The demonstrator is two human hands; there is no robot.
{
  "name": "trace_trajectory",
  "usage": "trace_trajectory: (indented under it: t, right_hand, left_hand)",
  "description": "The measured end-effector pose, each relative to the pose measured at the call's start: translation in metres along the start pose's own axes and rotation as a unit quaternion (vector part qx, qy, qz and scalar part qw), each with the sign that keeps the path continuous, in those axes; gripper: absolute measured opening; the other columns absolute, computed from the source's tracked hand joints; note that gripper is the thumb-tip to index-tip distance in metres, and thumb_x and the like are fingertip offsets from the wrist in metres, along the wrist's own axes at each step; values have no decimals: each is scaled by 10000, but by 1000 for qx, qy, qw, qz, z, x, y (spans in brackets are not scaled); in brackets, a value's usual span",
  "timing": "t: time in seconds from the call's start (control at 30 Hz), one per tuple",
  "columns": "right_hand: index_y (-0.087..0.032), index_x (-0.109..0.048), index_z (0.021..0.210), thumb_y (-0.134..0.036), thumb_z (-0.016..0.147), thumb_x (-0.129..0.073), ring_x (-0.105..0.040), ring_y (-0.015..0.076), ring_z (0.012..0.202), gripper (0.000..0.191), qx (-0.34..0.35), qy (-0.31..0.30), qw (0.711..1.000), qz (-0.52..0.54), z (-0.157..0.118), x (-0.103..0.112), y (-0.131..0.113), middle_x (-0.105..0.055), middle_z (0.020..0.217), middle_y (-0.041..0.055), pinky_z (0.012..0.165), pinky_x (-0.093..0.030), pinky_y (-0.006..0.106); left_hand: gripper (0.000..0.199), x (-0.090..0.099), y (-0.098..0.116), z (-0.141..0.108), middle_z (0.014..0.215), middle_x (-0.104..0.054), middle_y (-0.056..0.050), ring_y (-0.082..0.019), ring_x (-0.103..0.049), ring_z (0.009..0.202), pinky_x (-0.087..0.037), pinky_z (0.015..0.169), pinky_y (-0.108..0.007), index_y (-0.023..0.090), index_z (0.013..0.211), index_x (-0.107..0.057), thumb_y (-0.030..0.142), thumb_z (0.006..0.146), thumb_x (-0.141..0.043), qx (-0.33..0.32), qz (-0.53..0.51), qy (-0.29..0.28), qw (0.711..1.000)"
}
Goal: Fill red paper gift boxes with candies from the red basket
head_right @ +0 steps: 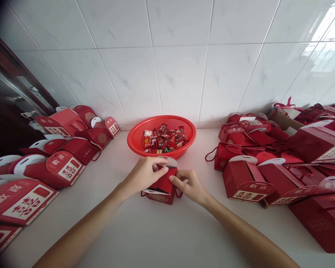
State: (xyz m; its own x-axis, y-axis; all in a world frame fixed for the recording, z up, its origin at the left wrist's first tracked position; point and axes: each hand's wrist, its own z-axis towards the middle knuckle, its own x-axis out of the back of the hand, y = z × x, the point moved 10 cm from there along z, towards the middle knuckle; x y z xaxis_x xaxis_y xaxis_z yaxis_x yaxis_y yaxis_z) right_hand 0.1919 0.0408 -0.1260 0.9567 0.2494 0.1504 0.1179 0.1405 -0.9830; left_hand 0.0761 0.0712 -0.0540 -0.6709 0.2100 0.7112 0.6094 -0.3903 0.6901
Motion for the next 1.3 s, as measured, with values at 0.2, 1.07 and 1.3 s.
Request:
trace_trajectory:
  t: [0.2, 1.07, 1.3]
  right_hand:
    - [-192, -492, 589, -676, 852, -625, -543, 111, 481, 567, -5, -7, 1000, -5, 1, -1, 2, -549, 545, -8, 512, -442, 252]
    - [-194, -521, 573, -731, 786, -655, -472, 120, 534, 593, 9, 37, 997, -64, 5, 10, -5, -546, 559, 3, 534, -386, 263]
    - [-195, -531, 577, -731, 786, -657, -498, 127, 524, 589, 15, 23, 997, -70, 5, 9, -10, -550, 554, 4, 524, -427, 268]
  left_hand:
    - [240, -4, -3, 1, 1054, -779, -28, -147, -645, 716, -525, 673, -268, 176, 1031, -763, 156, 799, -702, 14, -6, -3, 1000]
    - [519, 8, -1, -32, 1267, -613, -47, -227, -625, 1025, -480, 825, -289, 259, 1138, -730, 454, 676, -865, -48, 99, -302, 947]
    - [196, 7, -3, -27, 1071, -596, -32, -175, -617, 817, -458, 715, -286, 236, 956, -750, 349, 801, -708, -17, 102, -264, 959]
